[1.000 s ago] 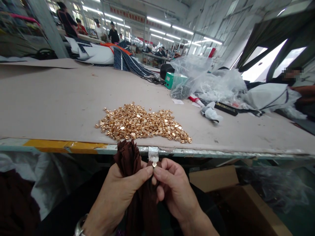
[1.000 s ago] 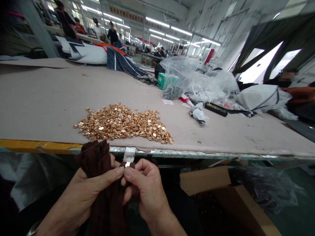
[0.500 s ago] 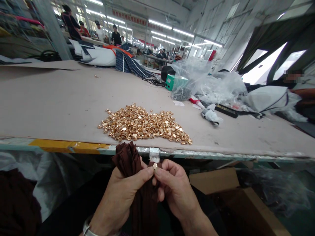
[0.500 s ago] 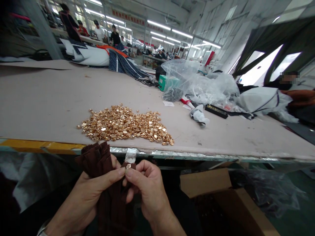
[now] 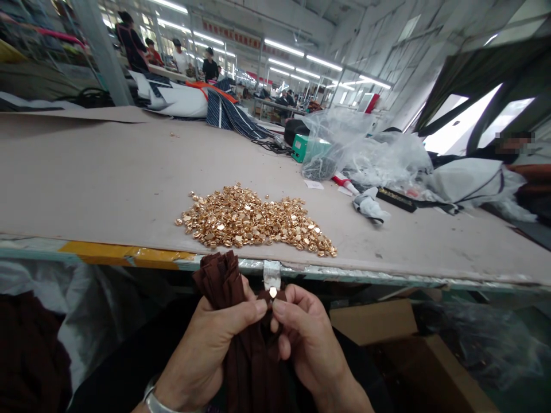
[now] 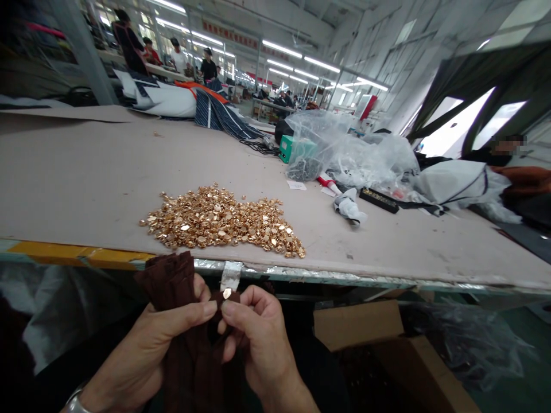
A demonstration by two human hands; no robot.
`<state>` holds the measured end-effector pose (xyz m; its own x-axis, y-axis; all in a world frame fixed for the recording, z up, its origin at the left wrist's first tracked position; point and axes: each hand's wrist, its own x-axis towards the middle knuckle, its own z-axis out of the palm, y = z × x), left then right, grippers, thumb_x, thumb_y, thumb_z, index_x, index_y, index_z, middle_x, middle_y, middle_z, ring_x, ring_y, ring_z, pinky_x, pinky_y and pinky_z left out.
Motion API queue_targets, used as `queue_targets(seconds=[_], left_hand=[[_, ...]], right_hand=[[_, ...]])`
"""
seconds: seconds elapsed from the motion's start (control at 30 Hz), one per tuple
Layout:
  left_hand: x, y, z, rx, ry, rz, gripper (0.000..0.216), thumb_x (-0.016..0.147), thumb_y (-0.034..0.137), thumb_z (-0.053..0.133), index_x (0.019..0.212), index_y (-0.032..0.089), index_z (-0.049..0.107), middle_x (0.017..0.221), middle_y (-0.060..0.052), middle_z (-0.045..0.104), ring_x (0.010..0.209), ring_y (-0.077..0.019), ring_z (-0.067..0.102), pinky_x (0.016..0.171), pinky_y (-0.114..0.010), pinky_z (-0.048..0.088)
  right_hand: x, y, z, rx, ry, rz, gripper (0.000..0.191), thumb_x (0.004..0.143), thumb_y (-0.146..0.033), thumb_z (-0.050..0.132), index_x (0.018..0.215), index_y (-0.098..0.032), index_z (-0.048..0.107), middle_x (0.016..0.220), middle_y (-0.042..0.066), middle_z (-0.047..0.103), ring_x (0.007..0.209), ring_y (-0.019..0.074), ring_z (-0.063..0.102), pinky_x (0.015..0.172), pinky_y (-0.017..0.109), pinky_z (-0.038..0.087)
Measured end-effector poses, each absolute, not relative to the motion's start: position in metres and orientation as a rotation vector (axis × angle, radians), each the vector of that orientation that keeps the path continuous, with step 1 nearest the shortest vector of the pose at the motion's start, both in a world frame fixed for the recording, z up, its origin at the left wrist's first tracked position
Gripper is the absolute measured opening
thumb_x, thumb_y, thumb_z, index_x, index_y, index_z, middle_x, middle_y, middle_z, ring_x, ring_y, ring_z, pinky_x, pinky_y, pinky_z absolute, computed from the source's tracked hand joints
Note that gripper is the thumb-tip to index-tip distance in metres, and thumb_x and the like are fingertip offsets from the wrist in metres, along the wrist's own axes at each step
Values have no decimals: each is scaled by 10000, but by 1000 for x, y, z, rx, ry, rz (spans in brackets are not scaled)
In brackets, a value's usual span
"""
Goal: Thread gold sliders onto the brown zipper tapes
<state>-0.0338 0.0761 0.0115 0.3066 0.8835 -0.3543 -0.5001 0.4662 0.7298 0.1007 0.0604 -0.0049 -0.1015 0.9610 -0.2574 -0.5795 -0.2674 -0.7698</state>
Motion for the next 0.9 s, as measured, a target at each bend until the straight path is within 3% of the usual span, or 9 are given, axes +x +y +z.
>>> queue_targets(seconds=[0.73,0.9], left_hand=[[-26,77,19,735,977,1036,227,664,294,761,577,158,602,533,-12,622,496,-154,576,495,-255,466],[-30,79,21,801,1016,979,253,662,357,763,598,160,618,513,-21,633,465,-166,583,469,-262,464]], right_hand=[[106,71,0,-932,-646,1647,347,677,-260,776,607,-153,453,532,-17,640,282,20,453,296,90,311],[110,72,2,-987,-807,1627,366,705,-374,765,666,-168,464,554,-15,642,340,64,532,337,127,393]])
